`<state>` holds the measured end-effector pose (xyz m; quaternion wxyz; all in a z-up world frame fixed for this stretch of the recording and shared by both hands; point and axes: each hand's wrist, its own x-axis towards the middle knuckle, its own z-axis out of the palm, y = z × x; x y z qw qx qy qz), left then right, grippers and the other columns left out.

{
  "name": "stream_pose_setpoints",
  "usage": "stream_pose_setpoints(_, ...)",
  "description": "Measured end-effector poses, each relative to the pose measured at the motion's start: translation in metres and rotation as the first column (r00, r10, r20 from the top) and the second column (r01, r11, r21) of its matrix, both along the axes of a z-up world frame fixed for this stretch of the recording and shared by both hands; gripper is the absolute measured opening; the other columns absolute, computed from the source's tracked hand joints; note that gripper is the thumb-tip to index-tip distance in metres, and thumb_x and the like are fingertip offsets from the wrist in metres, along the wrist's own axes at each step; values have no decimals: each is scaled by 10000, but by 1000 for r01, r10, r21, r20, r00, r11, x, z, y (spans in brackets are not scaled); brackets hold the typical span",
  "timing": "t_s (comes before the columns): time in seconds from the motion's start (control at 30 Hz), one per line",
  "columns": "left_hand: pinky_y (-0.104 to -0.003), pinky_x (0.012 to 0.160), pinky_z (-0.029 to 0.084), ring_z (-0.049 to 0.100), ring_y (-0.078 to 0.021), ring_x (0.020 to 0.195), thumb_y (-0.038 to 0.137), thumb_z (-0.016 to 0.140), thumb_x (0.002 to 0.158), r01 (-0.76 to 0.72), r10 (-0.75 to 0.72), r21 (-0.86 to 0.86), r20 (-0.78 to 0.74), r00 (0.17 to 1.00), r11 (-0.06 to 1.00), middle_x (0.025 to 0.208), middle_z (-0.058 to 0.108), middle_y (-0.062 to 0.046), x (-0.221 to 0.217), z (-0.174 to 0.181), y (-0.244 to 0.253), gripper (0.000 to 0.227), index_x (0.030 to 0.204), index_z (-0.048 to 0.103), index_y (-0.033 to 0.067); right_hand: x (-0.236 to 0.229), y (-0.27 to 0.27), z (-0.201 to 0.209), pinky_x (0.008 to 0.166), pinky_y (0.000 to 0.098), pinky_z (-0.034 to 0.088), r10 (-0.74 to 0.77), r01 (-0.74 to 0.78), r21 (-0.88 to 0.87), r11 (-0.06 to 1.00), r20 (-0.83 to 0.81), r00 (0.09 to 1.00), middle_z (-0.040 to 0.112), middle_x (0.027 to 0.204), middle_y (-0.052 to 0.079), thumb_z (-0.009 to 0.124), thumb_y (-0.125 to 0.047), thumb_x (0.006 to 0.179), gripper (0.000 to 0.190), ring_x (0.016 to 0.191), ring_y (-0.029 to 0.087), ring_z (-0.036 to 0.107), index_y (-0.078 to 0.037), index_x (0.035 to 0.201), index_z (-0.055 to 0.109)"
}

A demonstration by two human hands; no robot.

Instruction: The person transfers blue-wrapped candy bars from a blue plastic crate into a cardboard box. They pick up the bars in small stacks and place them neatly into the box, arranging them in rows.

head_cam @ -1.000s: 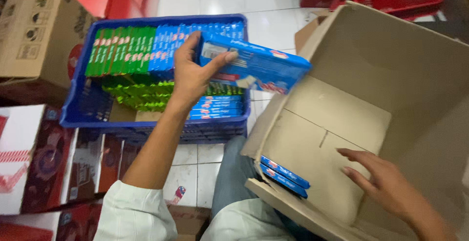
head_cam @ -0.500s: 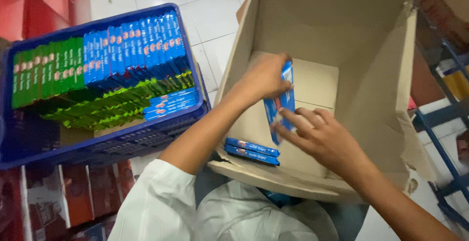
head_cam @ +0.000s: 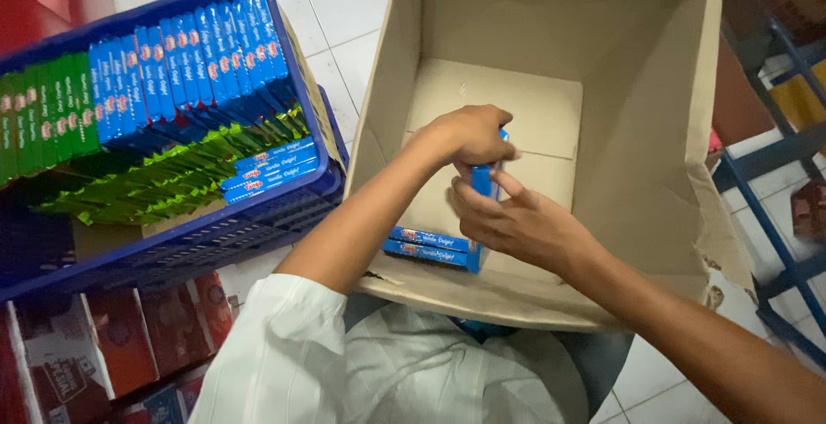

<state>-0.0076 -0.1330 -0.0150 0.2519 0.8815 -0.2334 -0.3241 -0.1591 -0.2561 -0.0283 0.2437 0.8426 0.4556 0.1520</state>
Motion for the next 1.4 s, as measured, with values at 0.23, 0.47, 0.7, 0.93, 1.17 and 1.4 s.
stream_pose_setpoints(0.23,-657,1008,478,590,-518,1262,393,609,994,37,-13,-168,143,990,985,1335,621,-342,4,25,67,643,1478,497,-15,13,-20,-59,1139,697,330,-314,337,-10,942,-387,867,682,1017,12,627,-226,910,188,868,205,741,-262,1093,612)
stream_pose_setpoints(0.47,-421,879,532,681,-323,1020,271,572,1044,234,-16,-479,417,909,846,1277,687,-160,5,20,111,384,1367,558,63,42,-18,-97,514,551,502,-565,526,-361,770,-770,298,610,1129,118,505,-13,940,489,704,434,712,-208,1370,382)
stream_pose_setpoints(0.7,-320,940,588,746,-181,1035,258,550,1085,-21,208,-740,161,965,672,1339,655,-39,-1,35,117,269,1323,572,136,62,22,-120,665,523,473,-376,607,-308,733,-927,-17,673,1024,203,501,-238,1011,291,853,414,652,-193,1282,406)
stream_pose_setpoints(0.93,-296,977,660,729,-162,1057,227,529,1126,-91,252,-793,81,964,602,1358,651,-46,1,37,123,251,1346,569,115,61,52,-143,810,515,503,-22,684,-52,728,-998,-52,685,1255,225,547,-258,984,632,1019,466,668,-322,1574,329)
stream_pose_setpoints(1.17,-329,1055,668,741,-199,1160,239,509,1113,-143,242,-785,10,970,603,1389,662,-46,3,40,123,269,1344,574,117,36,36,-217,745,526,480,112,697,122,707,-992,60,698,1154,203,608,-291,975,377,938,433,666,-145,1317,544)
stream_pose_setpoints(1.4,-343,1097,665,708,-203,1226,227,504,1135,-95,212,-782,48,976,616,1403,650,-51,2,41,120,266,1363,560,102,41,47,-210,870,535,499,52,685,-17,728,-995,-80,658,1260,237,436,-485,1004,507,1081,446,641,-106,1307,582)
